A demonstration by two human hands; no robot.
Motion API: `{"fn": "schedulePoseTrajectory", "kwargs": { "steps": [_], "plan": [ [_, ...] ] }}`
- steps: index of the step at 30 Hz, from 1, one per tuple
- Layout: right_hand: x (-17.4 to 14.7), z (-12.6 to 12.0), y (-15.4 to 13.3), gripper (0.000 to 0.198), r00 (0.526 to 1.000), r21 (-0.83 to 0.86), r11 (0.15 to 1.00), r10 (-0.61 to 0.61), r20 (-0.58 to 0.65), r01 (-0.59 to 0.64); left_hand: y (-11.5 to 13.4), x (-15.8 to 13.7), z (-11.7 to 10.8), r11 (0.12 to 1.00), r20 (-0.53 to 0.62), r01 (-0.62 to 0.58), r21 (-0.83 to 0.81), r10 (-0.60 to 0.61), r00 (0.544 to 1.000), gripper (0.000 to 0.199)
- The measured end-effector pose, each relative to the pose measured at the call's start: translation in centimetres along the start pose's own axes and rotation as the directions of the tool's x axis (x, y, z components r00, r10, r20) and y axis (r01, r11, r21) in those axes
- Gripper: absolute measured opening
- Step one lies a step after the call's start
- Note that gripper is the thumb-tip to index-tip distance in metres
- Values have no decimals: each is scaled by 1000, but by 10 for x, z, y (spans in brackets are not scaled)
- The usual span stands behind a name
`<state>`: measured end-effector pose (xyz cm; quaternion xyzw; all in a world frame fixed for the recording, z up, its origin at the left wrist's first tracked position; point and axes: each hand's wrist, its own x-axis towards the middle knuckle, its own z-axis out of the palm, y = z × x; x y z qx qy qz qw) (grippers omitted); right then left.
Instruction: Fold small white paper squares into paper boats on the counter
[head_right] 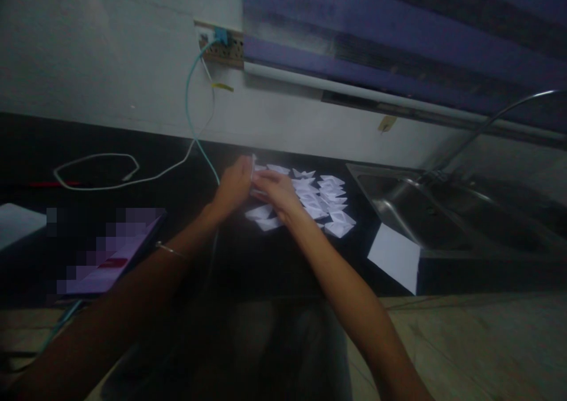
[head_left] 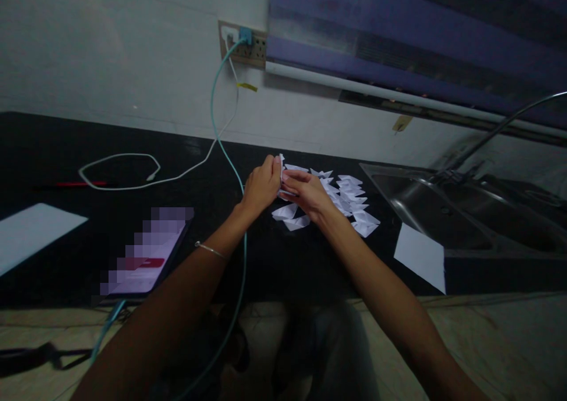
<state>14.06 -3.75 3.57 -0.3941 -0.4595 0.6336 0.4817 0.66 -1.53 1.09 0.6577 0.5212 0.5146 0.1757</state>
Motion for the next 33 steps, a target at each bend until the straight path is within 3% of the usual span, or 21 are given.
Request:
{"fn": "schedulePoseTrajectory", "kwargs": {
  "steps": [3, 5, 9, 12, 17, 22, 24, 29, 33],
  "plan": [
    [1, -3, -2, 27, 1000, -15, 1000, 24, -15, -25, 0, 5, 3, 991, -27, 1, -131, -4, 1000, 37],
    [3, -7, -2, 27, 998, 3, 998, 57, 34, -57, 1, 7, 4, 952, 35, 57, -301, -49, 998, 36],
    [7, -16, -4, 19, 975, 36, 994, 89, 203, -99, 5, 8, 2, 774, 219, 250, -582, -147, 965, 36],
    [7, -19, -7, 19, 962, 60, 993, 79, 261, -97, 7, 7, -3, 636, 351, 361, -682, -148, 924, 39],
    [7, -22, -9, 26, 959, 100, 993, 36, 282, -66, 5, 5, -16, 562, 514, 466, -683, -85, 854, 35],
    [8, -26, -10, 20, 962, 101, 994, 13, 271, -42, -2, 4, -25, 503, 681, 579, -641, 25, 732, 30],
    [8, -27, -11, 20, 963, 104, 993, 25, 268, -55, -3, 4, -30, 482, 706, 598, -640, 63, 705, 31],
    [9, -29, -11, 22, 960, 113, 992, 24, 279, -58, -1, 5, -43, 535, 726, 606, -589, 19, 688, 28],
    [8, -32, -12, 27, 942, 74, 997, -4, 336, -22, 2, 5, -45, 600, 702, 575, -557, -30, 711, 27]
  ]
}}
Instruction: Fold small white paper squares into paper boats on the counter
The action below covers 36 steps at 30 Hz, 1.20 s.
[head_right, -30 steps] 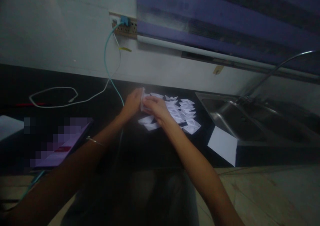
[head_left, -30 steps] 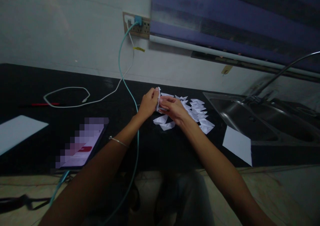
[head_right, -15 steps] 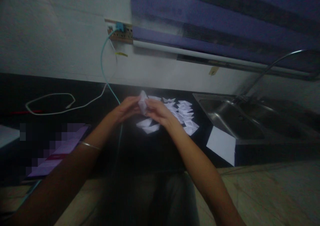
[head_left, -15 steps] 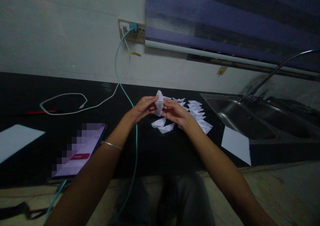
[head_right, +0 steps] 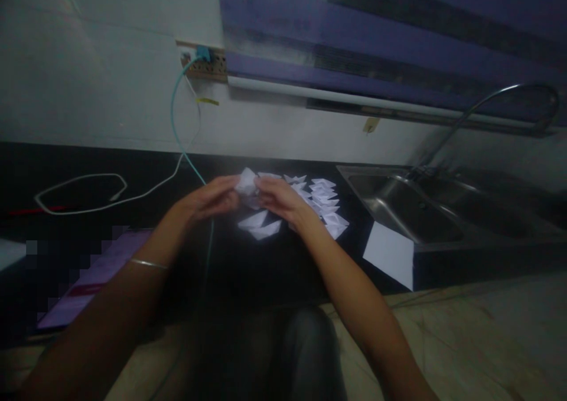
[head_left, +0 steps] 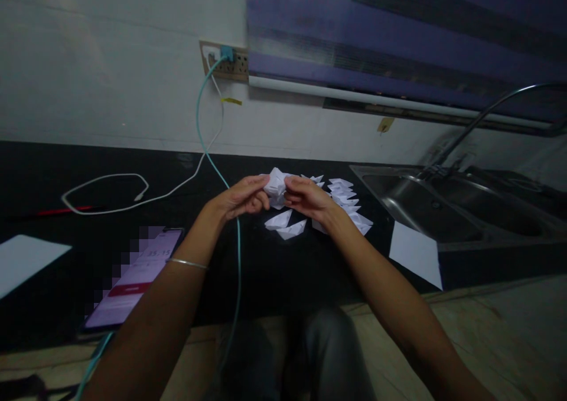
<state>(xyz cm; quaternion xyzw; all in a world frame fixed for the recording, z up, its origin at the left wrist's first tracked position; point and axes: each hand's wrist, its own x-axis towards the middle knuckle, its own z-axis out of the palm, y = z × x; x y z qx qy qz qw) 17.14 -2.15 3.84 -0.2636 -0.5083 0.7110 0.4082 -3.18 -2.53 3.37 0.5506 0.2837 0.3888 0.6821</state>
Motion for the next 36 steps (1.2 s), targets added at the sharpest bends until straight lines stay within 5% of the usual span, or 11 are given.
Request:
{"fn": "schedulePoseTrajectory", "kwargs": {
  "steps": [7, 13, 22, 29, 33, 36],
  "plan": [
    [-9, 0, -6, 27, 977, -49, 985, 172, 129, -167, 0, 7, 6, 998, -110, -30, 49, 35, 993, 30],
    [-10, -8, -3, 30, 960, -90, 981, 186, 211, -170, 0, 7, 10, 993, -67, -30, 118, 38, 997, 28],
    [-8, -17, -9, 39, 967, -205, 956, 234, 100, -210, -2, 10, 9, 968, -42, -72, 238, 85, 995, 27],
    [-1, -16, 3, 22, 998, -297, 954, 21, -61, -38, -4, 14, 12, 904, -117, -108, 414, 171, 978, 22],
    [4, -11, 8, 25, 969, -339, 937, -157, -190, 85, -8, 16, 15, 885, -237, -86, 457, 215, 947, 23],
    [4, -5, 9, 32, 955, -249, 965, -142, -261, 75, -12, 18, 16, 889, -272, -113, 445, 254, 928, 22]
  ]
}}
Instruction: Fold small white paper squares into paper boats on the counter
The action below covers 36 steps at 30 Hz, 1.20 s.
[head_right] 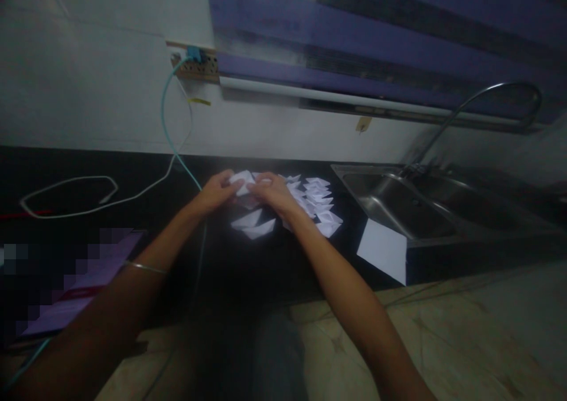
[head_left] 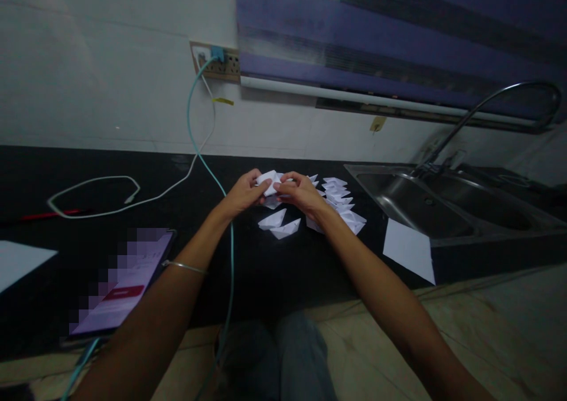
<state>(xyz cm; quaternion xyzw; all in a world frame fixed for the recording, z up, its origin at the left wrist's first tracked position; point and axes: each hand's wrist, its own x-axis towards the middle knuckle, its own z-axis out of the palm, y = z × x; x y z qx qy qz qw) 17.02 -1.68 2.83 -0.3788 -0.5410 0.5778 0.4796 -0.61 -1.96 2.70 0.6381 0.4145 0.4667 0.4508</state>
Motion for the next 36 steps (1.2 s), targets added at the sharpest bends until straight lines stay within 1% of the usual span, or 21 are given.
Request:
{"fn": "schedulePoseTrajectory", "kwargs": {
  "steps": [1, 3, 5, 6, 9, 11, 13, 14, 17, 20, 23, 26, 28, 32, 34, 36],
  "plan": [
    [0, 1, 0, 35, 1000, 26, 999, 20, 3, -20, -1, 0, 1, 1000, -6, -11, -25, 11, 1000, 24],
    [-1, 3, 0, 34, 998, 48, 998, 42, 43, -44, -2, 1, 3, 996, -10, -36, -84, 35, 999, 37],
    [0, 2, 0, 28, 996, 40, 999, 31, 82, -34, -4, 1, 4, 991, 10, -55, -125, 57, 998, 50],
    [0, 1, 1, 25, 996, 37, 999, 19, 91, -23, -5, 1, 4, 988, 22, -62, -142, 66, 998, 53],
    [1, -1, 1, 23, 997, 55, 998, -11, 77, 7, -8, 3, 2, 978, 54, -67, -199, 80, 995, 57],
    [0, -3, 0, 24, 997, 62, 998, -8, 79, 3, -11, 4, 1, 972, 85, -59, -229, 80, 993, 48],
    [-1, -3, -2, 23, 997, 62, 998, 12, 81, -17, -11, 3, 1, 979, 142, -45, -200, 75, 987, 34],
    [-1, -4, -2, 22, 997, 58, 998, 26, 79, -30, -11, 2, 2, 986, 170, -49, -161, 76, 983, 31],
    [-1, -6, -3, 20, 995, 36, 997, 58, 78, -61, -9, -1, 5, 992, 214, -128, -4, 126, 969, 32],
    [0, -7, -2, 19, 992, 24, 997, 65, 106, -68, -8, -2, 7, 971, 207, -224, 82, 203, 957, 34],
    [1, -6, -1, 21, 991, 41, 999, 31, 126, -36, -9, -2, 7, 963, 209, -254, 93, 231, 950, 38],
    [1, -5, 0, 22, 994, 35, 999, -4, 107, 0, -11, -1, 6, 962, 218, -264, 74, 243, 945, 42],
    [2, -5, 2, 23, 996, -10, 999, -48, 77, 49, -12, -2, 7, 964, 226, -260, 61, 240, 944, 42],
    [4, -5, 4, 23, 980, -187, 963, -198, -13, 192, -12, -4, 9, 980, 256, -194, 48, 175, 951, 36],
    [5, -5, 4, 23, 967, -212, 947, -253, -41, 239, -12, -5, 10, 985, 270, -161, 62, 138, 953, 33],
    [6, -4, 4, 24, 953, -208, 940, -292, -78, 271, -12, -5, 11, 984, 293, -145, 99, 110, 950, 35]
  ]
}}
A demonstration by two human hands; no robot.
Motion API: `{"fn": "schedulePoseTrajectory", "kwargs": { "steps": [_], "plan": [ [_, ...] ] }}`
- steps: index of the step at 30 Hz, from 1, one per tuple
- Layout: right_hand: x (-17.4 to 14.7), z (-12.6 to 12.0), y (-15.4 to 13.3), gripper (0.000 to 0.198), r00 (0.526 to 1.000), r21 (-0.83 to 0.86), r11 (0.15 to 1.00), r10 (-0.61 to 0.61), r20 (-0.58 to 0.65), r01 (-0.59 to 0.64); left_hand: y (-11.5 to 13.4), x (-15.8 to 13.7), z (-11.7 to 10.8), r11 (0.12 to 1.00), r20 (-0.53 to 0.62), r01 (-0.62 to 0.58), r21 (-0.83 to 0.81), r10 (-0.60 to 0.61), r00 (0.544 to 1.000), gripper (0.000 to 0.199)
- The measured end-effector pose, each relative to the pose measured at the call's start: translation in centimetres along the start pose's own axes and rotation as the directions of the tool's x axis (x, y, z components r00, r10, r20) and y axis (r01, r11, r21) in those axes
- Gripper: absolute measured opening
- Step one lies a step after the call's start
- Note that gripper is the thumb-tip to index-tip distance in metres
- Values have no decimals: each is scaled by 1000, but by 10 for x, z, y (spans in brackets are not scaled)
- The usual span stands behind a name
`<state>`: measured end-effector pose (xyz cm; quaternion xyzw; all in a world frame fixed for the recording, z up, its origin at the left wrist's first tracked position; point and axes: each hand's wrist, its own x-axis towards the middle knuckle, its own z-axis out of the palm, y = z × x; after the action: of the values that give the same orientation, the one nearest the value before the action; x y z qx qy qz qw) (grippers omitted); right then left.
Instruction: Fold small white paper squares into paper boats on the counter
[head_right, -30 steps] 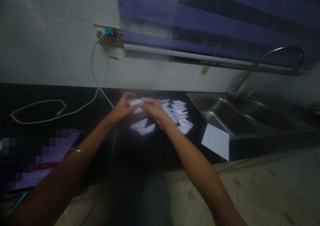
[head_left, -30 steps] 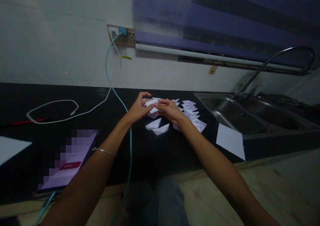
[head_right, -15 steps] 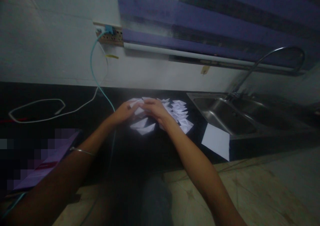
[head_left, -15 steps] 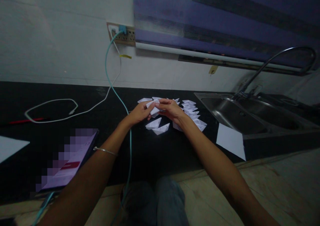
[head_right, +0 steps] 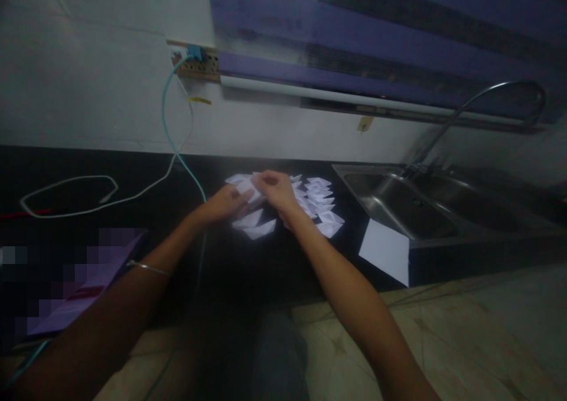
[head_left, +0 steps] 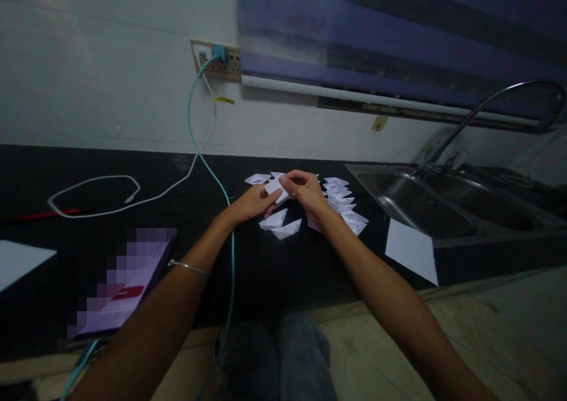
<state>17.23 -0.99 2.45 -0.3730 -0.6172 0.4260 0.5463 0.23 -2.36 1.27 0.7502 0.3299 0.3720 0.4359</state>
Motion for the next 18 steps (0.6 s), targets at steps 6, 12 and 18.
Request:
{"fn": "schedulePoseTrajectory", "kwargs": {
  "steps": [6, 12, 18],
  "plan": [
    [-1, 3, 1, 28, 994, 36, 998, 45, -99, -41, 4, 0, -1, 996, 39, -18, 86, 15, 999, 46],
    [-1, 5, 3, 35, 994, -4, 998, -58, -97, 58, 6, -2, 0, 998, 32, 33, 57, -35, 999, 51],
    [3, 1, 7, 32, 980, -71, 981, -186, -70, 181, 9, -3, 3, 995, -67, 86, -54, -89, 994, 47]
  ]
}}
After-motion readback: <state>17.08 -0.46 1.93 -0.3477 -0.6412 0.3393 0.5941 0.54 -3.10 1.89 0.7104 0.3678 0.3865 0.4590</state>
